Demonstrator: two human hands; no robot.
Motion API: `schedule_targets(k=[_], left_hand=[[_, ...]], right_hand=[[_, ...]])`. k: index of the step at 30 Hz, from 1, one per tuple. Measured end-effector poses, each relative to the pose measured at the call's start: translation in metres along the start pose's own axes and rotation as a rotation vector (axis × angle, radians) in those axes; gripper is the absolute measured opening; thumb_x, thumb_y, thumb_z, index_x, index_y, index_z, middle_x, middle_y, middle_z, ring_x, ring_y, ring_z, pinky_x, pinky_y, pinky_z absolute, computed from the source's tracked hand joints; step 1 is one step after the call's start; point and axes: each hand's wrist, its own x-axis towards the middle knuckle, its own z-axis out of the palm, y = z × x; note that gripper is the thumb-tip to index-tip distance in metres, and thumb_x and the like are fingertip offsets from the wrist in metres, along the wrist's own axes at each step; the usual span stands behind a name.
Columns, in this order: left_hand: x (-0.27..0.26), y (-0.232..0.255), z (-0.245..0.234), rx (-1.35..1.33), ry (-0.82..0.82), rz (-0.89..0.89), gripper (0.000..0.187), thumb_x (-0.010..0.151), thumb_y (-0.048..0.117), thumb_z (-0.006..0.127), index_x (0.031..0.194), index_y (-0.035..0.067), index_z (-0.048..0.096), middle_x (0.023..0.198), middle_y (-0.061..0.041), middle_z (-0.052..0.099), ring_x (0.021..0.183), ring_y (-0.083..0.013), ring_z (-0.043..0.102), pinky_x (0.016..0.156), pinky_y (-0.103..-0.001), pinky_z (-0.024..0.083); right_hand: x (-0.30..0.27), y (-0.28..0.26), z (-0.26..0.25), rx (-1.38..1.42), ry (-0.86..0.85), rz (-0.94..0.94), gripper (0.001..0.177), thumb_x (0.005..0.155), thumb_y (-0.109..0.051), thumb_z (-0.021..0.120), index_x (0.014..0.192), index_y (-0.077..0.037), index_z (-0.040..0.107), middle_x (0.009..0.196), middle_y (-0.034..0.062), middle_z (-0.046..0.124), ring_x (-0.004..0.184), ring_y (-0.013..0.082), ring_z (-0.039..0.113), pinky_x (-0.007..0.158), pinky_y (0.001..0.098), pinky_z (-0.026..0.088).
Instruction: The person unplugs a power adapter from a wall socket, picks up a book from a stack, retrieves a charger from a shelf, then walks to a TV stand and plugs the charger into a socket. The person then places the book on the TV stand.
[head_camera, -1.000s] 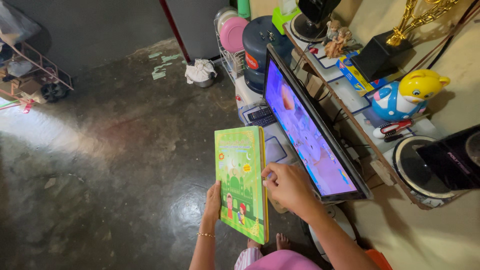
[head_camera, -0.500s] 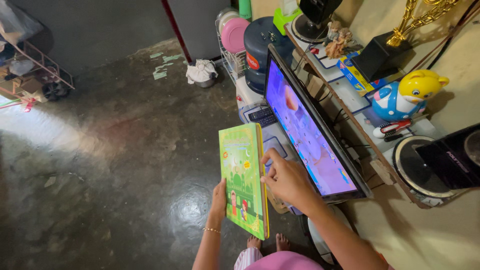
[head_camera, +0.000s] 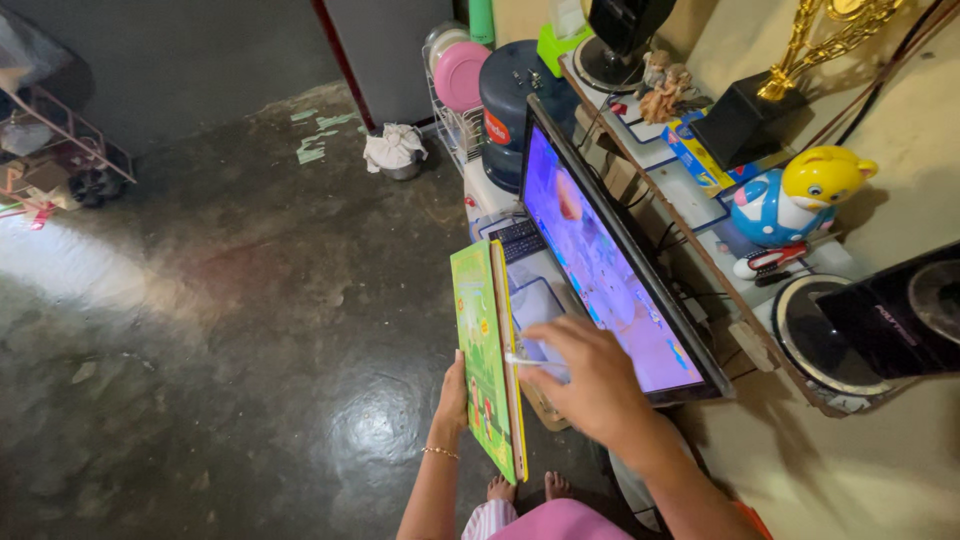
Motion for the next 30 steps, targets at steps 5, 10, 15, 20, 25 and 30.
schedule_targets(k=[5, 10, 15, 20, 25, 30], left_hand=[[-0.003, 0.000, 0.012, 0.011, -0.038, 0.009, 0.060, 0.106, 0.049, 0.039, 0.127, -0.002, 0.064, 0.112, -0.015, 0.074, 0.091, -0.0211, 0.075, 0.081, -0.037, 0.063], [-0.005, 0.001, 0.013, 0.088, -0.023, 0.035, 0.056, 0.106, 0.045, 0.041, 0.125, -0.002, 0.064, 0.111, -0.014, 0.076, 0.090, -0.0196, 0.076, 0.080, -0.035, 0.064], [-0.007, -0.003, 0.006, 0.087, -0.032, 0.045, 0.054, 0.106, 0.044, 0.042, 0.123, -0.002, 0.066, 0.109, -0.013, 0.077, 0.089, -0.0187, 0.075, 0.080, -0.035, 0.063], [-0.006, -0.010, 0.004, 0.079, -0.038, 0.016, 0.054, 0.107, 0.044, 0.041, 0.123, -0.002, 0.065, 0.109, -0.014, 0.076, 0.089, -0.0194, 0.075, 0.079, -0.035, 0.063], [-0.004, -0.019, 0.003, 0.043, -0.022, -0.016, 0.055, 0.107, 0.045, 0.041, 0.125, -0.001, 0.065, 0.111, -0.014, 0.076, 0.090, -0.0192, 0.075, 0.080, -0.036, 0.063], [0.000, -0.027, 0.002, 0.030, 0.001, -0.064, 0.058, 0.105, 0.048, 0.038, 0.126, 0.001, 0.064, 0.110, -0.013, 0.075, 0.091, -0.0199, 0.075, 0.082, -0.037, 0.064]], right_hand=[[-0.009, 0.006, 0.024, -0.134, 0.013, -0.088, 0.012, 0.080, -0.015, 0.078, 0.089, -0.010, 0.072, 0.086, 0.0055, 0.070, 0.082, 0.0289, 0.066, 0.078, 0.0437, 0.048], [-0.022, 0.014, 0.035, -0.142, 0.071, -0.078, 0.006, 0.084, -0.012, 0.074, 0.087, -0.008, 0.071, 0.083, 0.0067, 0.068, 0.081, 0.0303, 0.064, 0.078, 0.0424, 0.048], [-0.022, 0.024, 0.039, -0.121, 0.056, -0.069, 0.006, 0.083, -0.011, 0.073, 0.086, -0.007, 0.070, 0.084, 0.0077, 0.069, 0.082, 0.0303, 0.065, 0.080, 0.0429, 0.049], [-0.022, 0.032, 0.041, -0.115, 0.029, -0.039, 0.006, 0.084, -0.014, 0.073, 0.085, -0.008, 0.071, 0.084, 0.0063, 0.071, 0.081, 0.0292, 0.066, 0.081, 0.0423, 0.049], [-0.021, 0.027, 0.039, -0.126, 0.011, -0.046, 0.008, 0.086, -0.016, 0.073, 0.088, -0.009, 0.071, 0.085, 0.0054, 0.071, 0.082, 0.0283, 0.066, 0.082, 0.0424, 0.048], [-0.010, 0.006, 0.024, -0.138, -0.007, -0.080, 0.017, 0.079, -0.019, 0.077, 0.093, -0.010, 0.072, 0.089, 0.0060, 0.071, 0.085, 0.0287, 0.067, 0.082, 0.0441, 0.046]])
